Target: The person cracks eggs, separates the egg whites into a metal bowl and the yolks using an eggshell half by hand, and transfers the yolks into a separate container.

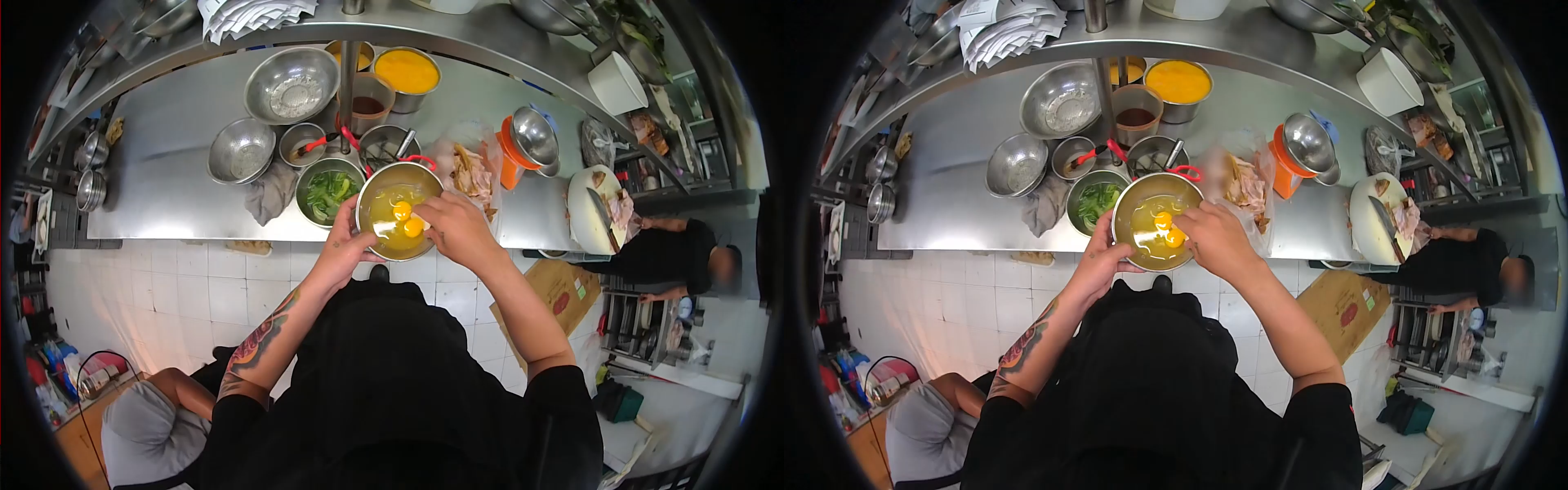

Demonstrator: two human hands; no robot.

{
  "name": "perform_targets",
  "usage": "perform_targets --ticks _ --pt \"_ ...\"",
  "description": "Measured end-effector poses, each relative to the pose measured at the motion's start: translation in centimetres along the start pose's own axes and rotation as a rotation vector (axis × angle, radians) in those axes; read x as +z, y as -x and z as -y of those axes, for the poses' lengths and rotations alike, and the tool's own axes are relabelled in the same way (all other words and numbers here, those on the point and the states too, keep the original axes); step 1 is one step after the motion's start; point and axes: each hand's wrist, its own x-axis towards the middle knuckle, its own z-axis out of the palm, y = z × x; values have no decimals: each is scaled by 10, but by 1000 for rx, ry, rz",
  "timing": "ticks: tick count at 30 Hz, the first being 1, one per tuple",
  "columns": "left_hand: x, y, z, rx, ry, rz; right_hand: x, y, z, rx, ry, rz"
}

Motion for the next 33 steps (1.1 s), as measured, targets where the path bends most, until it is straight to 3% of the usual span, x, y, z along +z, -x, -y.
perform_targets --ticks 10,13,15,16,21,27,33 --pt "25 -6 2 -6 -9 -52 16 5 -43 -37 -101 129" --pt "19 -6 -2 -18 -26 -50 19 3 -48 29 -263 189" --pt "11 -4 -7 -28 -36 -58 10 -4 -42 252 -671 430" --pt "7 -2 -10 -37 -43 -68 12 -6 -39 252 -673 428" --pt "-19 6 -20 -47 -9 -94 19 -15 -16 312 -1097 204" --pt "-49 8 -39 -50 -10 -82 23 -43 13 290 -1224 -11" --pt "-63 2 -51 -29 14 -40 21 -63 33 334 -1079 -195"
